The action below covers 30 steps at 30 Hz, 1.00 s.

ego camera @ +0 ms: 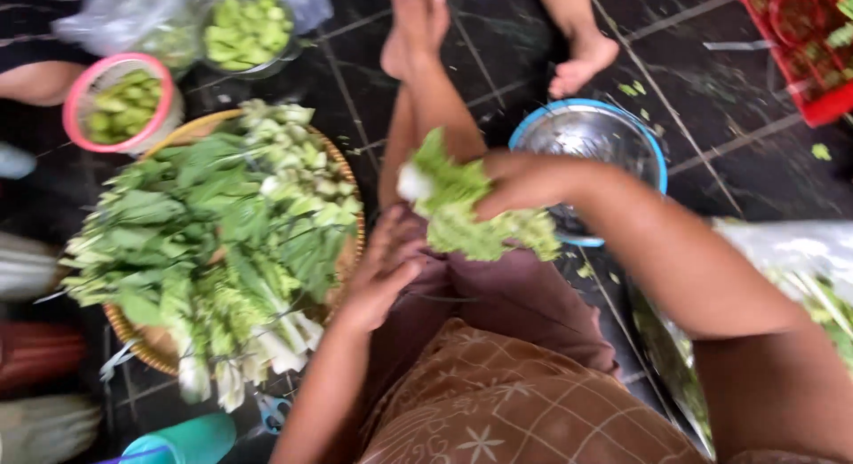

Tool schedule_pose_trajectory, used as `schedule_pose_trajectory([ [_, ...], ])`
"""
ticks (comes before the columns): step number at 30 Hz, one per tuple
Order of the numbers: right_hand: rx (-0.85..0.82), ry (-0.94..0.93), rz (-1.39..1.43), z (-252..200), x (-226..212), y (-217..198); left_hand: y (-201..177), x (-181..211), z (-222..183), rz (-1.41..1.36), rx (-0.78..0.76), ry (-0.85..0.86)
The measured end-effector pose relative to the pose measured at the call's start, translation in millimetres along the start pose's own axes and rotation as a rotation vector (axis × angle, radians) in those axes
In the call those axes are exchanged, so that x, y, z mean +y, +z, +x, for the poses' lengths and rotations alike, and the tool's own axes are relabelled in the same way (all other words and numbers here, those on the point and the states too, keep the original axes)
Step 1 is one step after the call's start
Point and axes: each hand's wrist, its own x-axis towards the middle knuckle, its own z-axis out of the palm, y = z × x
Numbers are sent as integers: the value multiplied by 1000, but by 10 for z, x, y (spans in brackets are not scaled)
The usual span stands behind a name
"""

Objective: Sorting leafy green vegetables, tying them into bundles with thin strips, and placing them into a plastic bag while sitting on the floor.

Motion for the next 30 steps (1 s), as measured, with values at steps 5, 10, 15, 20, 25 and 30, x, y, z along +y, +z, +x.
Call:
schedule_pose_trajectory([
  [5, -324, 267, -221, 444, -113, 311, 398, 70, 294, -501, 462, -292],
  [10, -237, 239, -232, 569, 176, 466, 291, -131, 308, -478, 483, -317],
  [15, -94, 219, -50, 493, 75, 257, 71, -518, 253, -493, 499, -303],
  [20, 69, 257, -238, 542, -22, 65, 0, -377, 157, -559, 519, -214],
  [25, -53, 289, -428, 572, 67, 198, 21, -198, 40, -488, 624, -126],
  [30, -158, 445, -651, 588, 112, 488, -168, -88, -164, -422, 831, 21],
])
